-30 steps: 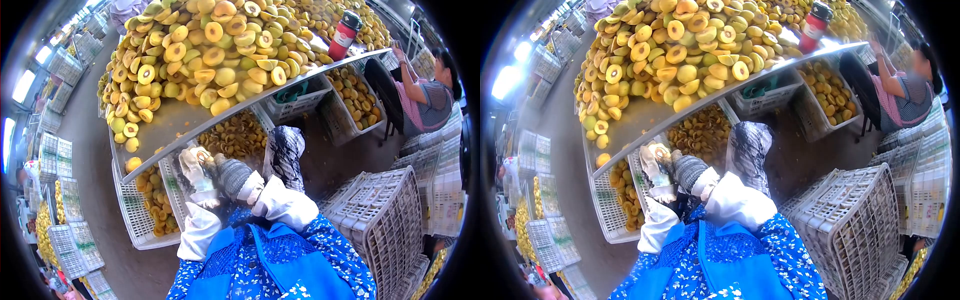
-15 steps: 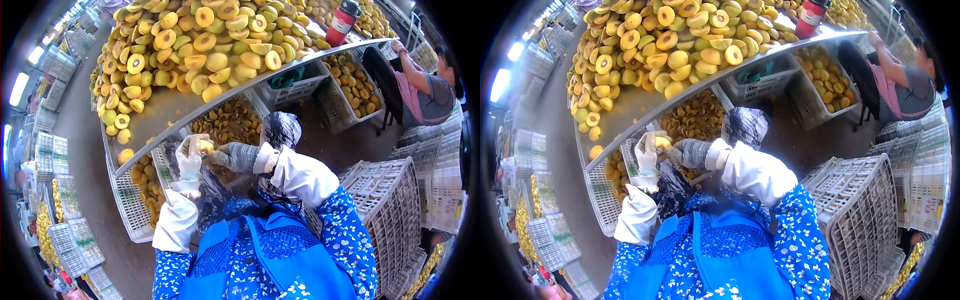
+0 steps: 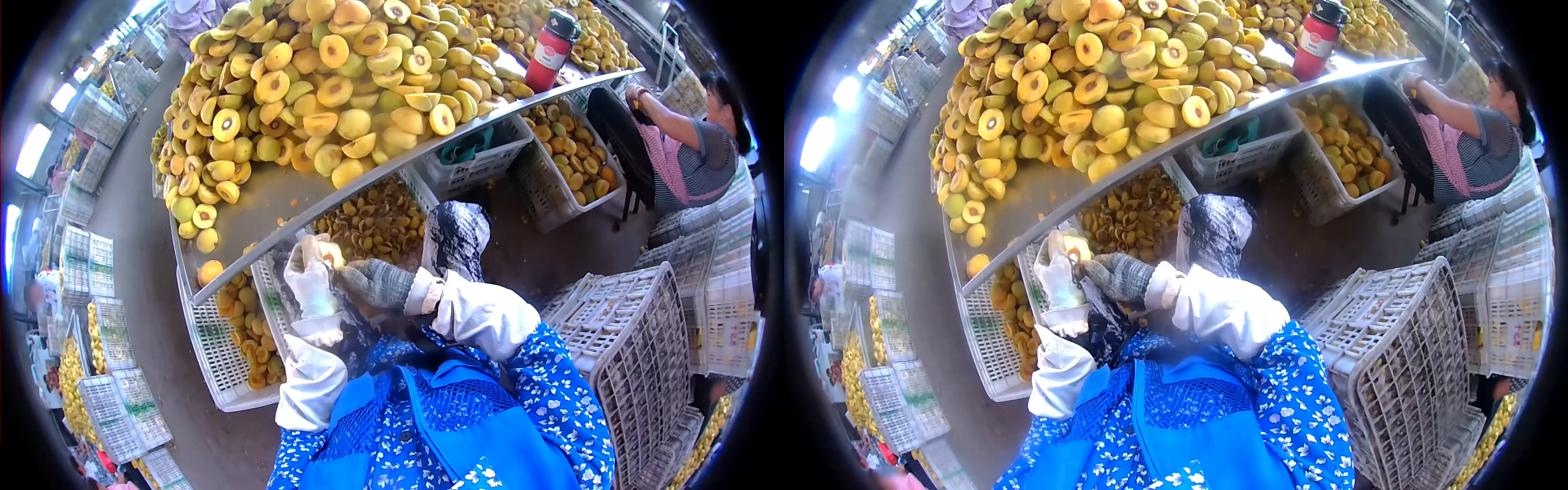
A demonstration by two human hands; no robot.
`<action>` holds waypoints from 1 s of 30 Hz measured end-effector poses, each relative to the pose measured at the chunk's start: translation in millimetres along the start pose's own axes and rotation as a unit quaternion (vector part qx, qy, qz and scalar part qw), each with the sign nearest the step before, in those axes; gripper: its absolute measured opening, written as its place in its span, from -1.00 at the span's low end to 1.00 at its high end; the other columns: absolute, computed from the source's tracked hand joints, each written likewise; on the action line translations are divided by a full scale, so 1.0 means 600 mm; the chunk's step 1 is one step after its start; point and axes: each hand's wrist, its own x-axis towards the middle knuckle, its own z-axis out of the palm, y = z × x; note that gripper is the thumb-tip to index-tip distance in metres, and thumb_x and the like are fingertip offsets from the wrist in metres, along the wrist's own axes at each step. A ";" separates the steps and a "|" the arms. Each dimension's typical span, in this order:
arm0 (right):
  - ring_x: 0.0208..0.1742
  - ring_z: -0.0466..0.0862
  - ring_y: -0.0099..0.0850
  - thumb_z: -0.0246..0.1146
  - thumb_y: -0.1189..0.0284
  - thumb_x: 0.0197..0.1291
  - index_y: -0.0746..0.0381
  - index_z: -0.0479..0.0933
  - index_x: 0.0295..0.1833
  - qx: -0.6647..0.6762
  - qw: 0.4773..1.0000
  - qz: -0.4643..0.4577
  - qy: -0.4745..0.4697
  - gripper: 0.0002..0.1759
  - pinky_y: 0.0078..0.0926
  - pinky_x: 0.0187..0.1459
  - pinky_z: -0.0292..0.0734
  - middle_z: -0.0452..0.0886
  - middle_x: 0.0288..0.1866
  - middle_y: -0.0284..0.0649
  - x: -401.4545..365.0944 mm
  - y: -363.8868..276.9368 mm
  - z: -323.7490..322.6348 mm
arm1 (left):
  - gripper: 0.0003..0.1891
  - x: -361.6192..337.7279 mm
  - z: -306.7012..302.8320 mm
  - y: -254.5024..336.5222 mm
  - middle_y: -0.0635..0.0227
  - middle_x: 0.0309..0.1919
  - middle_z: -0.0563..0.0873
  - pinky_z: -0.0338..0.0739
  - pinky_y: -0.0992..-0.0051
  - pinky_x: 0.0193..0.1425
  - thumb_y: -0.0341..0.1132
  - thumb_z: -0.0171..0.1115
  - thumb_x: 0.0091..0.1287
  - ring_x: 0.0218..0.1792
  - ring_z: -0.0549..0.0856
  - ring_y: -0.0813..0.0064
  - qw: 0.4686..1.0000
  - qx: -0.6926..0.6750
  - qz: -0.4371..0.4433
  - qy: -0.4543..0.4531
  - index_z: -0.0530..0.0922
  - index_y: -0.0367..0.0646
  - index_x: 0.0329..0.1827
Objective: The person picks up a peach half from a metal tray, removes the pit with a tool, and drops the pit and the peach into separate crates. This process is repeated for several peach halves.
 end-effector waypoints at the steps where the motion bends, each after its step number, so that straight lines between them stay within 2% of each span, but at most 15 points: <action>1: -0.28 0.61 -0.15 -0.05 0.15 0.37 0.27 0.55 -0.22 0.032 0.999 0.041 -0.015 -0.58 -0.26 -0.24 0.48 0.59 -0.40 -0.02 -0.001 -0.009 -0.004 | -0.75 0.004 -0.003 0.006 0.34 -0.48 0.68 0.44 0.70 -0.49 -0.29 0.13 0.36 -0.56 0.57 0.66 0.999 0.008 -0.030 -0.040 0.63 -0.32 -0.30; 4: -0.50 0.51 -0.48 -0.01 0.00 0.34 0.21 0.58 -0.33 0.103 0.981 0.144 -0.073 -0.49 -0.44 -0.41 0.44 0.49 -0.59 -0.26 -0.006 -0.022 -0.017 | -0.74 0.002 -0.012 0.023 0.29 -0.48 0.69 0.51 0.65 -0.42 -0.28 0.15 0.34 -0.52 0.61 0.60 0.984 0.053 -0.092 -0.143 0.62 -0.37 -0.27; 7: -0.56 0.48 -0.53 0.02 -0.05 0.30 0.19 0.60 -0.31 0.162 0.956 0.228 -0.089 -0.47 -0.57 -0.51 0.36 0.49 -0.61 -0.34 -0.004 -0.014 -0.023 | -0.68 0.002 -0.012 0.039 0.26 -0.47 0.69 0.55 0.60 -0.36 -0.23 0.12 0.36 -0.50 0.63 0.56 0.972 0.062 -0.074 -0.215 0.62 -0.38 -0.30; 8: -0.55 0.47 -0.56 0.04 -0.03 0.30 0.18 0.59 -0.28 0.233 0.939 0.247 -0.049 -0.51 -0.60 -0.52 0.35 0.49 -0.58 -0.36 -0.003 -0.018 -0.019 | -0.65 0.006 -0.012 0.042 0.20 -0.37 0.68 0.58 0.54 -0.28 -0.18 0.05 0.39 -0.42 0.65 0.48 0.955 0.054 0.026 -0.291 0.57 -0.38 -0.17; 10: -0.52 0.46 -0.61 0.09 0.00 0.28 0.17 0.56 -0.21 0.363 0.889 0.278 0.026 -0.57 -0.65 -0.53 0.34 0.50 -0.50 -0.42 0.006 -0.038 -0.002 | -0.62 -0.028 0.013 0.060 0.15 -0.30 0.66 0.59 0.50 -0.23 -0.15 0.01 0.40 -0.37 0.66 0.42 0.965 -0.141 -0.056 -0.214 0.51 -0.38 -0.06; 11: -0.50 0.46 -0.63 0.12 0.02 0.28 0.16 0.55 -0.17 0.427 0.854 0.290 0.062 -0.60 -0.68 -0.54 0.33 0.51 -0.47 -0.44 0.007 -0.047 0.007 | -0.60 -0.044 0.019 0.069 0.13 -0.27 0.65 0.59 0.48 -0.21 -0.13 0.00 0.41 -0.34 0.66 0.39 0.952 -0.236 -0.096 -0.172 0.48 -0.37 0.00; 14: -0.39 0.54 -0.61 0.11 0.08 0.30 0.14 0.52 -0.08 0.784 0.570 0.240 0.064 -0.65 -0.74 -0.42 0.43 0.56 -0.37 -0.40 0.027 0.081 0.082 | -0.62 -0.015 -0.013 0.018 0.11 -0.31 0.67 0.60 0.45 -0.17 -0.17 0.06 0.37 -0.34 0.68 0.37 0.978 -0.105 -0.070 -0.168 0.48 -0.37 0.00; 16: -0.49 0.51 -0.60 0.11 0.06 0.29 0.14 0.54 -0.17 0.638 0.710 0.276 -0.110 -0.64 -0.72 -0.48 0.42 0.55 -0.47 -0.37 -0.008 0.027 0.011 | -0.68 -0.001 -0.023 0.020 0.12 -0.38 0.68 0.60 0.47 -0.20 -0.25 0.12 0.34 -0.35 0.70 0.39 0.982 -0.004 -0.048 -0.183 0.52 -0.39 -0.06; 18: -0.60 0.49 -0.59 0.11 0.04 0.29 0.15 0.56 -0.26 0.525 0.773 0.295 -0.201 -0.61 -0.70 -0.54 0.42 0.53 -0.56 -0.35 -0.005 -0.008 -0.033 | -0.73 0.020 -0.046 0.002 0.13 -0.42 0.69 0.60 0.49 -0.23 -0.31 0.16 0.31 -0.36 0.70 0.40 0.966 0.087 0.039 -0.241 0.54 -0.39 -0.11; 21: -0.58 0.52 -0.61 0.16 0.07 0.26 0.17 0.56 -0.28 0.536 0.772 0.300 -0.165 -0.64 -0.71 -0.56 0.41 0.54 -0.58 -0.35 -0.002 -0.058 -0.038 | -0.70 0.003 -0.041 0.014 0.10 -0.41 0.69 0.61 0.48 -0.29 -0.25 0.17 0.30 -0.38 0.70 0.37 0.970 0.029 0.031 -0.238 0.55 -0.39 -0.14; 23: -0.48 0.54 -0.62 0.15 0.12 0.28 0.17 0.55 -0.26 0.545 0.775 0.306 -0.095 -0.67 -0.72 -0.48 0.45 0.55 -0.51 -0.34 -0.015 -0.055 -0.004 | -0.54 -0.027 -0.017 0.030 0.06 -0.36 0.67 0.60 0.45 -0.32 -0.05 0.13 0.29 -0.42 0.67 0.31 0.966 -0.167 -0.049 -0.190 0.50 -0.37 -0.07; 25: -0.38 0.55 -0.65 0.10 0.17 0.33 0.16 0.53 -0.21 0.508 0.824 0.242 -0.058 -0.71 -0.74 -0.44 0.46 0.57 -0.40 -0.31 -0.007 -0.061 0.018 | -0.54 -0.026 -0.018 0.032 0.10 -0.32 0.65 0.60 0.43 -0.33 -0.02 0.11 0.31 -0.40 0.66 0.30 0.957 -0.217 -0.113 -0.158 0.46 -0.28 0.01; 27: -0.35 0.56 -0.62 0.05 0.20 0.36 0.17 0.51 -0.15 0.372 0.899 0.230 -0.028 -0.73 -0.69 -0.42 0.46 0.57 -0.34 -0.29 -0.006 -0.034 0.036 | -0.59 -0.026 -0.015 0.047 0.17 -0.30 0.64 0.61 0.43 -0.35 -0.04 0.07 0.34 -0.41 0.66 0.31 0.881 -0.408 -0.237 -0.020 0.44 -0.16 0.07; 29: -0.35 0.57 -0.50 0.00 0.23 0.39 0.20 0.48 -0.06 0.216 0.935 0.279 -0.011 -0.72 -0.52 -0.35 0.47 0.57 -0.32 -0.25 0.010 -0.001 0.040 | -0.67 0.009 -0.067 0.032 0.22 -0.27 0.63 0.58 0.50 -0.29 -0.17 0.17 0.30 -0.34 0.63 0.44 0.983 -0.182 -0.006 -0.034 0.48 -0.19 0.01; 30: -0.39 0.58 -0.47 0.01 0.14 0.35 0.20 0.48 -0.07 0.283 0.898 0.335 0.026 -0.65 -0.48 -0.40 0.47 0.57 -0.34 -0.24 0.013 0.015 0.039 | -0.71 0.026 -0.094 0.025 0.25 -0.26 0.62 0.57 0.54 -0.26 -0.24 0.22 0.28 -0.31 0.62 0.50 0.992 -0.071 0.102 0.001 0.51 -0.20 -0.03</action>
